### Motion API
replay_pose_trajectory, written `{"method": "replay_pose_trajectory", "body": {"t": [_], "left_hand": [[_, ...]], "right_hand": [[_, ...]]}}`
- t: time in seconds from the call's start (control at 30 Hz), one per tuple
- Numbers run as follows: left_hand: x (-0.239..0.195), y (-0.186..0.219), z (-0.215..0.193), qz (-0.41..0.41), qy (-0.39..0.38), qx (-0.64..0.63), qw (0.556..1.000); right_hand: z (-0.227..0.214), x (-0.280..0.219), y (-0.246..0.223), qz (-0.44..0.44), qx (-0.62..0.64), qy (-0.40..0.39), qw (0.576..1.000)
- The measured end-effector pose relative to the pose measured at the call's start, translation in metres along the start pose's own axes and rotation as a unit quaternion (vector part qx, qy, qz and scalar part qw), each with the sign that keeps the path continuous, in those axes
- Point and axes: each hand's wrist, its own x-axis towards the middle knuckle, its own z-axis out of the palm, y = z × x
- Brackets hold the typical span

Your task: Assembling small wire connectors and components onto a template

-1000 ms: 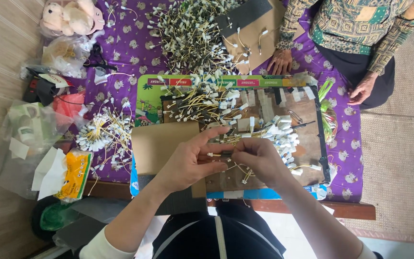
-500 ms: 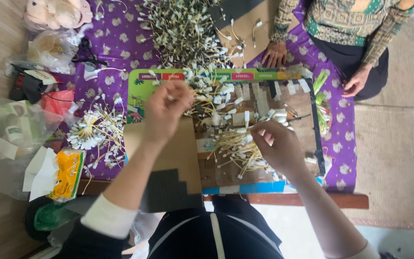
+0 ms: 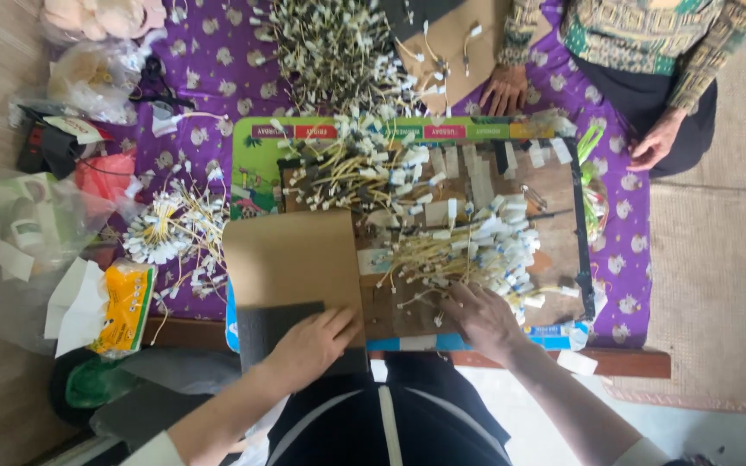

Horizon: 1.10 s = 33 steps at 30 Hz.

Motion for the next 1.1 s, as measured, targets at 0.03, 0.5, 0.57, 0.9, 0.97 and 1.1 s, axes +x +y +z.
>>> {"method": "replay_pose_trajectory", "body": {"t": [0.03,0.5,0.57,0.9,0.97,1.1], "left_hand": [[-0.003,-0.006,0.0,0.0,0.005,0.004,1.0],[-0.016,-0.021,-0.004,0.062,0.015,-0.018,0.998],[-0.016,-0.018,-0.007,0.06,0.033,-0.016,0.998],[-0.012,-0.015,-0.02,-0.017,0.05,-0.15,0.987],[-0.007,-0.01,-0.033,-0.038,0.086,-0.179,0.979],[0.017,0.003,-0.061,-0.129,0.176,-0.341,0.914]], "right_hand": [[0.003,0.003,0.004,-0.002,-0.005,0.004,1.0],[-0.108,0.061,-0.026,0.185,0.418,0.128,0.88],[-0.125,0.084,-0.033,0.181,0.43,0.142,0.873],[-0.141,0.143,-0.044,0.085,0.372,0.21,0.9],[-0.127,0.143,-0.041,0.097,0.337,0.191,0.917],[-0.106,0.137,-0.026,0.1,0.271,0.166,0.943]]}}
